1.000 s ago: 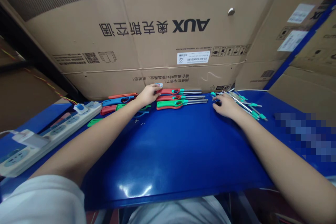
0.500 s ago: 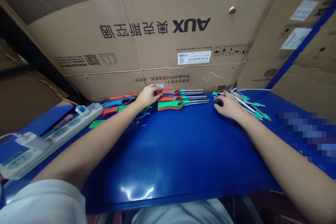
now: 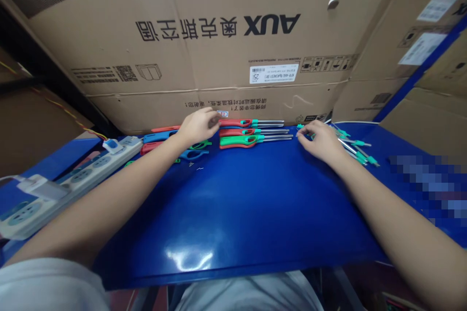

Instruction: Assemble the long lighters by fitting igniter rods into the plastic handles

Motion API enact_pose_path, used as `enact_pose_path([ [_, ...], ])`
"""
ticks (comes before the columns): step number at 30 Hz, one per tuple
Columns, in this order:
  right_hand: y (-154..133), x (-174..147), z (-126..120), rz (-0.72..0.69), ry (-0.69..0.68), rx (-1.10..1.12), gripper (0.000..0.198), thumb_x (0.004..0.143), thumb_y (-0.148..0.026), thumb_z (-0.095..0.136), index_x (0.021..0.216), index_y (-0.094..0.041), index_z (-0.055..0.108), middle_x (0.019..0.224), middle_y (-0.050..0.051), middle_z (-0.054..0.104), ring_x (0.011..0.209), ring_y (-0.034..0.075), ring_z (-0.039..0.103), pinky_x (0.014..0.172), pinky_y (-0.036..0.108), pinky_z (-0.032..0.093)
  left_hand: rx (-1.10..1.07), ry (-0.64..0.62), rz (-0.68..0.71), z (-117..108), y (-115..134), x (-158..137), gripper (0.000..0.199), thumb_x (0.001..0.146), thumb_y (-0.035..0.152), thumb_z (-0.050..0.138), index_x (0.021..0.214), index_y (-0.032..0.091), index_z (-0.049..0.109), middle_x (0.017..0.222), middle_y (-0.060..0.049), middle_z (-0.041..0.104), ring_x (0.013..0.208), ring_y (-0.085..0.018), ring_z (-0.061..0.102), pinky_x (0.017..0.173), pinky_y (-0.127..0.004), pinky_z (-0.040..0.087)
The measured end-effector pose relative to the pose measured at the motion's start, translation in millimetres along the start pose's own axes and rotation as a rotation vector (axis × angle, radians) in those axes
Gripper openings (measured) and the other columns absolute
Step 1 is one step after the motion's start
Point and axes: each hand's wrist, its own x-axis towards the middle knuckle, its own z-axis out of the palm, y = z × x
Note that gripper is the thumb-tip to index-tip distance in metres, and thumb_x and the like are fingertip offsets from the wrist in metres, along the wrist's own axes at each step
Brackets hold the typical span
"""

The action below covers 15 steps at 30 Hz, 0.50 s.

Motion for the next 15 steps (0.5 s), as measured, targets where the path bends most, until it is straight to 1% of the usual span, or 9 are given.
enact_pose_path([
  [2, -7, -1, -5, 0.001, 0.017, 0.026, 0.029, 0.088, -0.031, 0.055, 0.061, -0.022, 0.053, 0.075, 0.007, 0.060, 0.078, 0.023, 0.062, 0.078, 0.035, 0.050, 0.014, -0.049, -0.004, -17, -2, -8, 0.022, 0.085, 0.032, 0.061, 0.101, 0.019, 0.068, 0.088, -0.006, 0.068, 0.079, -0.023, 0.064, 0.067, -0.031, 0.047],
  [3, -10, -2, -8, -0.003, 0.036, 0.039, 0.034, 0.089, -0.033, 0.054, 0.057, -0.023, 0.047, 0.071, 0.006, 0.057, 0.073, 0.021, 0.060, 0.074, 0.034, 0.049, 0.021, -0.100, -0.007, -26, -5, -12, 0.023, 0.081, 0.031, 0.064, 0.101, 0.020, 0.066, 0.085, -0.004, 0.068, 0.074, -0.022, 0.063, 0.063, -0.029, 0.044],
  [5, -17, -3, -10, -0.024, 0.091, 0.067, 0.035, 0.090, -0.035, 0.053, 0.058, -0.024, 0.043, 0.070, 0.005, 0.056, 0.070, 0.020, 0.058, 0.070, 0.033, 0.046, 0.087, -0.316, -0.046, -43, -13, -21, 0.023, 0.075, 0.030, 0.068, 0.096, 0.022, 0.065, 0.086, -0.003, 0.069, 0.071, -0.021, 0.062, 0.059, -0.028, 0.040],
  [7, -22, -5, -12, -0.044, 0.128, 0.095, 0.026, 0.089, -0.033, 0.053, 0.065, -0.023, 0.049, 0.074, 0.006, 0.058, 0.071, 0.020, 0.058, 0.070, 0.033, 0.045, 0.082, -0.555, -0.104, -59, -23, -34, 0.022, 0.073, 0.027, 0.069, 0.095, 0.022, 0.066, 0.087, -0.002, 0.070, 0.071, -0.019, 0.062, 0.060, -0.026, 0.040],
  [8, -25, -6, -12, -0.050, 0.135, 0.108, 0.020, 0.089, -0.032, 0.053, 0.071, -0.023, 0.053, 0.077, 0.006, 0.060, 0.073, 0.020, 0.058, 0.071, 0.033, 0.045, 0.051, -0.641, -0.132, -66, -27, -41, 0.024, 0.073, 0.025, 0.069, 0.096, 0.021, 0.066, 0.088, -0.001, 0.071, 0.071, -0.018, 0.061, 0.062, -0.025, 0.041],
  [10, -28, -7, -12, -0.069, 0.136, 0.130, 0.010, 0.088, -0.029, 0.053, 0.082, -0.023, 0.058, 0.081, 0.006, 0.062, 0.074, 0.020, 0.059, 0.071, 0.032, 0.046, 0.052, -0.702, -0.167, -77, -33, -59, 0.026, 0.072, 0.023, 0.070, 0.097, 0.019, 0.067, 0.088, -0.001, 0.070, 0.070, -0.017, 0.059, 0.064, -0.024, 0.042],
  [11, -29, -7, -11, -0.088, 0.138, 0.142, 0.008, 0.087, -0.027, 0.054, 0.085, -0.023, 0.059, 0.081, 0.006, 0.063, 0.073, 0.020, 0.059, 0.070, 0.032, 0.046, 0.097, -0.742, -0.211, -82, -35, -68, 0.025, 0.073, 0.025, 0.070, 0.097, 0.019, 0.068, 0.086, -0.001, 0.069, 0.069, -0.016, 0.058, 0.063, -0.024, 0.041],
  [13, -30, -7, -10, -0.147, 0.160, 0.174, 0.007, 0.085, -0.025, 0.055, 0.085, -0.023, 0.061, 0.079, 0.005, 0.063, 0.070, 0.020, 0.058, 0.068, 0.032, 0.045, 0.137, -0.748, -0.226, -88, -34, -85, 0.023, 0.076, 0.029, 0.068, 0.096, 0.019, 0.069, 0.091, -0.003, 0.067, 0.075, -0.018, 0.057, 0.067, -0.025, 0.041],
  [15, -30, -7, -9, -0.205, 0.194, 0.206, 0.005, 0.084, -0.023, 0.056, 0.083, -0.022, 0.061, 0.076, 0.004, 0.062, 0.068, 0.020, 0.057, 0.065, 0.032, 0.044, 0.199, -0.723, -0.247, -89, -32, -100, 0.020, 0.076, 0.029, 0.067, 0.092, 0.016, 0.071, 0.089, -0.006, 0.064, 0.079, -0.021, 0.055, 0.071, -0.027, 0.039],
])
